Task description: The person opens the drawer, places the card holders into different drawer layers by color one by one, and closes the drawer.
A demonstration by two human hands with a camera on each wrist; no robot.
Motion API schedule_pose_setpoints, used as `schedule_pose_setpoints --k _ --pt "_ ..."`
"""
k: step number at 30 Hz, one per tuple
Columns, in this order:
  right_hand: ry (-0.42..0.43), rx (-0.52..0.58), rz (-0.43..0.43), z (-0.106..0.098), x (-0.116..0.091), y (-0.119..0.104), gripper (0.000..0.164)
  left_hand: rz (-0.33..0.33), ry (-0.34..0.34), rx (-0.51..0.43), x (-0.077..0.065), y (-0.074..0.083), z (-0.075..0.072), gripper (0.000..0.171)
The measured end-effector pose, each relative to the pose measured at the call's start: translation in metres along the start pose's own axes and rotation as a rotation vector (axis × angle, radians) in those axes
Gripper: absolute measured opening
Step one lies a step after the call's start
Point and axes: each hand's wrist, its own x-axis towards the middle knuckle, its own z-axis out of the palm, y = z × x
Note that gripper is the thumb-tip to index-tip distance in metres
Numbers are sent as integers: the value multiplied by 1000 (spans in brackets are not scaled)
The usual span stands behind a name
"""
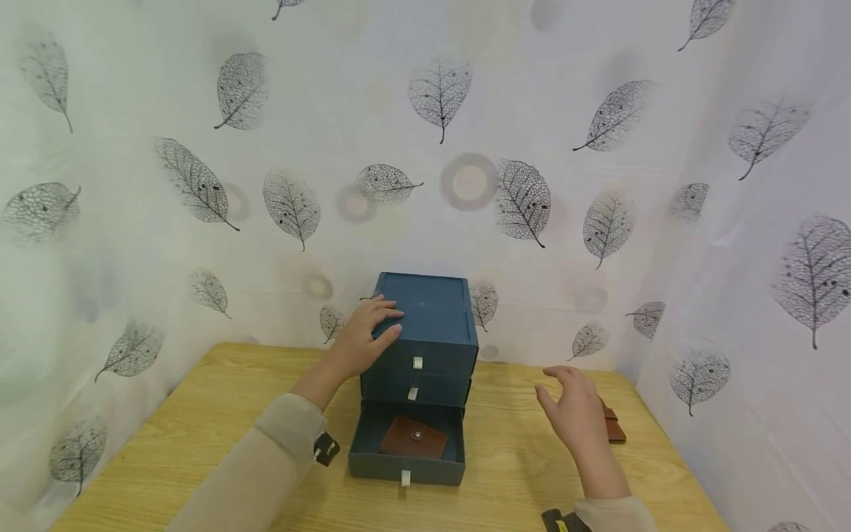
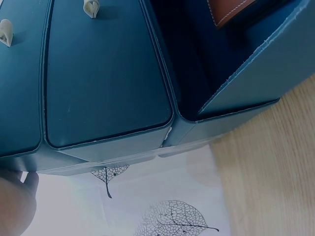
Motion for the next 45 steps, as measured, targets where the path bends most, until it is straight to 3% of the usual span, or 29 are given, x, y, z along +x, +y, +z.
schedule_pose_setpoints --k 10,18,30,45 --pt "60 -26 39 4 6 10 40 1 1 3 0 -1 0 41" --pt "49 -26 88 11 10 25 47 -6 -8 -5 -1 1 -3 41" --pt "-69 -51 178 18 8 56 61 19 3 -12 -1 2 -1 40" --pt "-142 -123 313 22 10 83 77 8 8 -17 -1 2 -1 40"
